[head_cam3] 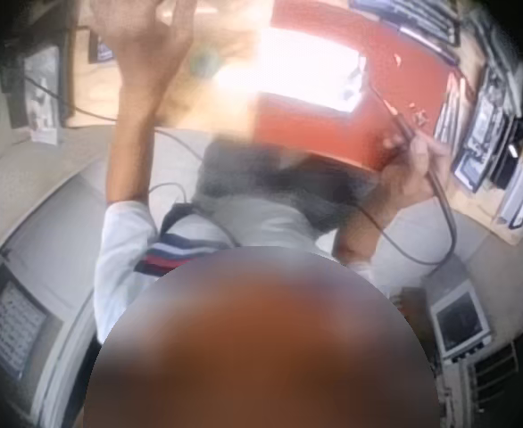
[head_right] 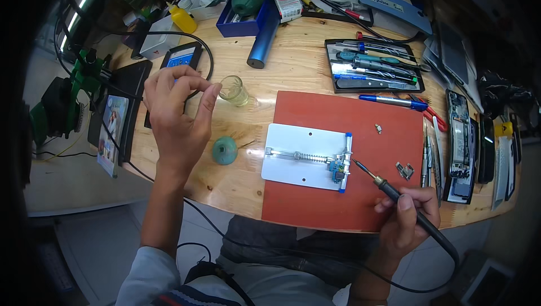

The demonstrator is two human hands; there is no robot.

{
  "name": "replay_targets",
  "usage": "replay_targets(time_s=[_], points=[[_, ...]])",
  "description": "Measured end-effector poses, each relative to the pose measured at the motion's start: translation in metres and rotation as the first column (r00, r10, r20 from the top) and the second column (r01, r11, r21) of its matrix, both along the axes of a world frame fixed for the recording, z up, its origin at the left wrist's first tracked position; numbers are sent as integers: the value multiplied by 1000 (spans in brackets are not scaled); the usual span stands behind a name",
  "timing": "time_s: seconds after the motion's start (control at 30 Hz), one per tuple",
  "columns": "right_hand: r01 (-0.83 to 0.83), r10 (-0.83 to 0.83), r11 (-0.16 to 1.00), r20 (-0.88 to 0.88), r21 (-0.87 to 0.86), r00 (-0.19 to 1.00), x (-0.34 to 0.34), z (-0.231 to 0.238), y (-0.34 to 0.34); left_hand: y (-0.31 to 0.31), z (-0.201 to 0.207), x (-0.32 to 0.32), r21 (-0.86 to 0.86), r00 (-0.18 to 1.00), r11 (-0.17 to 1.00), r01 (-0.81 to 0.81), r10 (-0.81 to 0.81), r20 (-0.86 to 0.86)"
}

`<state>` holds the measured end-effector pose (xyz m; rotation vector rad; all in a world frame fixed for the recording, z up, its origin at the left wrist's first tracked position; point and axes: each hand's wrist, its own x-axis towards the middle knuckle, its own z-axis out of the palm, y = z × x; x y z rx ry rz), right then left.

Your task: The person cleans a smartphone, hands it to another person, and then uses a soldering iron and solder to work on a small circuit board held in a vise. The person repeatedly applies solder to specific points on the board.

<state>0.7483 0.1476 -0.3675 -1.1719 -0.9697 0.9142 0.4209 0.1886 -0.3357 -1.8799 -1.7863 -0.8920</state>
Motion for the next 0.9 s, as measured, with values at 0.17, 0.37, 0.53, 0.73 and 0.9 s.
replay_targets(time_s=[0.17,0.37,0.53,0.73,0.9], points=[[-14,14,1000,-2,25,1000,0,-2,4,5,-1,-3,16,999,1000,25,-26,38],[-1,2,1000,-18,28,1000,1,-4,4,6,-5,-8,60,983,998,19,-30,179],[-22,22,1000,-28,23,999,1,-3,3,2,-2,-14,74,966,997,9,-28,256],[-23,23,1000,-20,15,1000,1,-2,4,0,-4,-14,75,974,997,17,-33,222],[-15,15,1000,-12,23,1000,1,-3,4,2,-5,-12,7,987,1000,23,-24,161]])
